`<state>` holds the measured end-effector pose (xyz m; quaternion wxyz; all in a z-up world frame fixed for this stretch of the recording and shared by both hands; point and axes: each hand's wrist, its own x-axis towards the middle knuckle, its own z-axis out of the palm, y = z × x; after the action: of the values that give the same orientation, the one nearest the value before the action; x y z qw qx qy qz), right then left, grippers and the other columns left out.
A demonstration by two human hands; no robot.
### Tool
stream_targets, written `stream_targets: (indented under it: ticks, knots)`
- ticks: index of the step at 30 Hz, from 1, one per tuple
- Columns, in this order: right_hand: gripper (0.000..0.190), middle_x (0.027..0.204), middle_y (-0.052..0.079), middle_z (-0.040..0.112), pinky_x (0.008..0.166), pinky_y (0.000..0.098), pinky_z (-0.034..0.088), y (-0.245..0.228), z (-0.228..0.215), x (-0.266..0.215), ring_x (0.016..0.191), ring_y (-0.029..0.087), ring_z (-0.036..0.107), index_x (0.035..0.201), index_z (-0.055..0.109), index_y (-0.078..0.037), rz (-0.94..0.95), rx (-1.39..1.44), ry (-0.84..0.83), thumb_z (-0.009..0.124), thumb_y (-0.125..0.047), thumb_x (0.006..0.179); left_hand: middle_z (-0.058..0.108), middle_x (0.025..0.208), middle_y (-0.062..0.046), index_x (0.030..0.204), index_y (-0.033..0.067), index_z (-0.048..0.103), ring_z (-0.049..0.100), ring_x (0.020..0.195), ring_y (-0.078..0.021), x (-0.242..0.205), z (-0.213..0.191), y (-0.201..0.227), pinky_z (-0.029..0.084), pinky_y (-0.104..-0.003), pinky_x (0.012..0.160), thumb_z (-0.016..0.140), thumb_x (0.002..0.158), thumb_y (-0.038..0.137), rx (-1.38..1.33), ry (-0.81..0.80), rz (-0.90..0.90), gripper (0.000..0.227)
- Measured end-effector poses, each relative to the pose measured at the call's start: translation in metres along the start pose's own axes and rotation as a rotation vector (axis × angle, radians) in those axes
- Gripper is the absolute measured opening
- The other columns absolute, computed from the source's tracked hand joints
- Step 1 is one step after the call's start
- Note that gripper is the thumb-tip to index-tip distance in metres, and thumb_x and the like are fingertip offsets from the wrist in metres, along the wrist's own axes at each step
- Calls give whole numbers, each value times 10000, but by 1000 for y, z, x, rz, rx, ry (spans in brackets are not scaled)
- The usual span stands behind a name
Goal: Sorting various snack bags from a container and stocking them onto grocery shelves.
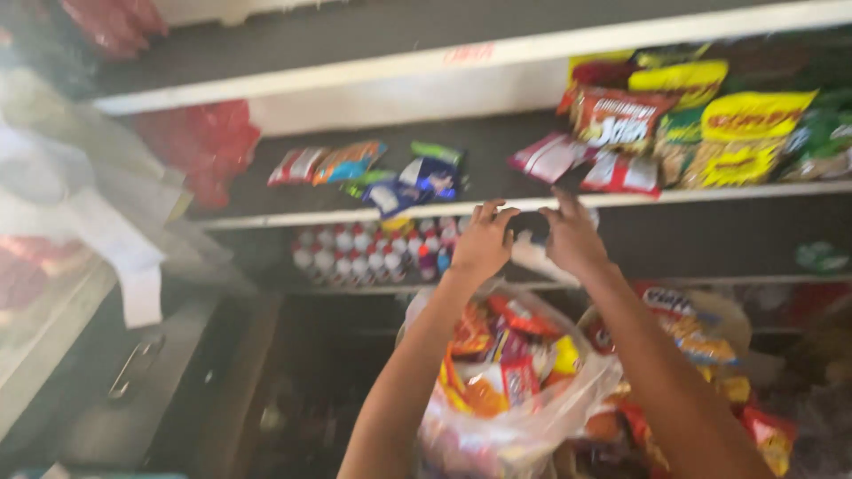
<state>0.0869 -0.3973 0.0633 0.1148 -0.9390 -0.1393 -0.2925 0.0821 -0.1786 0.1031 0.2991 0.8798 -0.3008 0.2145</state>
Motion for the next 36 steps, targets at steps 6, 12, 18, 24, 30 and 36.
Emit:
stream_targets:
  ticks: [6,12,18,24,30,36]
  knots:
    - [743,1537,157,373,1254,578,284,10,10,25,1558,410,292,1364,581,17,-91,-53,-142,781,-62,652,419,1544,-227,1506,176,437,432,1373,-449,84,78,-14,382,-529,1139,634,880,41,-116,0,44,669]
    - [590,1648,224,232,1158,620,296,35,45,29,1433,536,313,1318,625,-33,-14,12,7,703,-44,733,427,1571,-177,1568,120,276,467,1421,-340,72,133,-41,372,-570,1126,648,868,68,-53,81,-35,794]
    - [562,1678,27,191,1106,576,373,6,7,49,1279,411,472,1266,690,-234,265,36,-182,678,-75,728,447,1523,-175,1527,140,320,486,1400,-403,73,115,-32,423,-544,1042,626,882,-11,-231,183,-41,730]
    - [605,1700,-42,286,1068,528,410,25,55,36,1228,384,493,1401,587,-74,242,-29,-26,667,-52,802,387,1568,-180,1554,153,288,607,1278,-340,77,97,-18,407,-545,1058,578,903,-30,-349,127,-214,736]
    - [771,1647,39,275,1152,618,288,20,48,30,1284,397,469,1399,491,9,140,87,79,680,-7,652,260,1636,-236,1634,154,101,629,1248,-352,80,96,-16,486,-457,1082,581,855,-73,-578,152,-287,942]
    - [813,1645,108,397,1210,498,351,-7,-8,9,1454,394,432,1494,459,8,-76,531,270,476,165,696,263,1592,-297,1614,48,94,406,1415,-443,68,90,-5,371,-453,1162,849,736,-56,-472,487,-161,1163]
